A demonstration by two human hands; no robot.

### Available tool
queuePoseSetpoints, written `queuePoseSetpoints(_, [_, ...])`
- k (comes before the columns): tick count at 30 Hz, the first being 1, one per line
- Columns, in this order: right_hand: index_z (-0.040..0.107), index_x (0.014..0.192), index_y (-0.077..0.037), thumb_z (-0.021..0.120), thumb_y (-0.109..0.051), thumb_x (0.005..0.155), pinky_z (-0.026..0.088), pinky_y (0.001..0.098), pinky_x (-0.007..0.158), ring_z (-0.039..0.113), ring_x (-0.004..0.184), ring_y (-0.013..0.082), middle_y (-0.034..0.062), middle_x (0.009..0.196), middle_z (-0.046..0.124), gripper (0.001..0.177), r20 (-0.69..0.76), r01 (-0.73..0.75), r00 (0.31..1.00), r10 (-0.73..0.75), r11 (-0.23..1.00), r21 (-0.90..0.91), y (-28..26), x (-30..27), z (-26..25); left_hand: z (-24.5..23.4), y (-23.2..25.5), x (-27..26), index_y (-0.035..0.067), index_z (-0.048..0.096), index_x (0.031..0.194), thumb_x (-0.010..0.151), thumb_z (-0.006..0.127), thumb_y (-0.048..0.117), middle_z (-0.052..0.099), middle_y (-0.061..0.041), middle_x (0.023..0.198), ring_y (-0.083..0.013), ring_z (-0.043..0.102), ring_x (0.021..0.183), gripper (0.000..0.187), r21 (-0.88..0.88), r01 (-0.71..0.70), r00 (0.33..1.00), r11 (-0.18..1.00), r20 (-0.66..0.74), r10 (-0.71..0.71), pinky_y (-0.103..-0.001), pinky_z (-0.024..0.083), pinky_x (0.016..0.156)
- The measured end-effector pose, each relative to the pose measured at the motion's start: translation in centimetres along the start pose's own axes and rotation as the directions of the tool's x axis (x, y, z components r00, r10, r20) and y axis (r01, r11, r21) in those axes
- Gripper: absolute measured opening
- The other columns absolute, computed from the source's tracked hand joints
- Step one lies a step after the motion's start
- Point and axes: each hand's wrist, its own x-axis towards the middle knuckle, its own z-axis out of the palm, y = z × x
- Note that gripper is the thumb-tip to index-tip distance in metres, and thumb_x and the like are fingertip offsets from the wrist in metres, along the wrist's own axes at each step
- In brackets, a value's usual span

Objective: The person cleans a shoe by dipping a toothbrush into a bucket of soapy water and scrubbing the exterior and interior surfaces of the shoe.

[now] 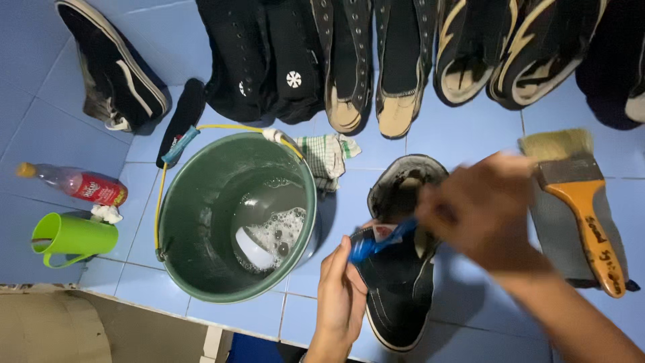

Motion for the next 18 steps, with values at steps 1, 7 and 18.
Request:
queuePoseSetpoints(1, [0.054,0.075,-0.014,0.071,-0.016,0.099,0.036,0.0517,0.076,0.051,0.072,0.0319,0.0043,0.073,0.055,0.029,0.035,0.068,0.997,-0.068,0.998,-0.007,-0.6,0.0,0.2,0.9,1.1,-0.8,-0.007,0.054,0.084,0.103,0.053,0.021,0.052,-0.022,0.082,-0.0265,0.052,0.084,0.034,-0.142,0.073,0.993,0.987,0.101,-0.059,-0.038,0.041,0.085])
queuePoseSetpoints(7, [0.047,0.075,-0.009,0.066,-0.019,0.102,0.033,0.0516,0.077,0.046,0.071,0.0339,0.0068,0.074,0.052,0.034,0.038,0.019,0.999,-0.019,1.0,0.019,-0.7,-0.3,0.2,-0.2,0.4,-0.6,-0.009,0.067,0.101,0.103,0.054,0.021,0.059,-0.014,0.065,-0.0218,0.065,0.073,0.032,-0.211,0.108,0.991,0.971,0.094,-0.09,-0.038,0.056,0.085])
queuePoseSetpoints(18, [0.056,0.08,-0.004,0.062,0.0,0.113,0.032,0.0496,0.081,0.042,0.077,0.0347,0.011,0.073,0.049,0.034,0.049,-0.284,0.959,0.28,0.949,0.14,3.1,-5.1,-1.7,-0.7,0.0,0.5,-0.002,0.065,0.11,0.106,0.048,0.033,0.069,-0.011,0.104,-0.0162,0.064,0.097,0.039,0.006,-0.054,0.929,0.999,0.367,0.048,-0.03,0.053,0.084])
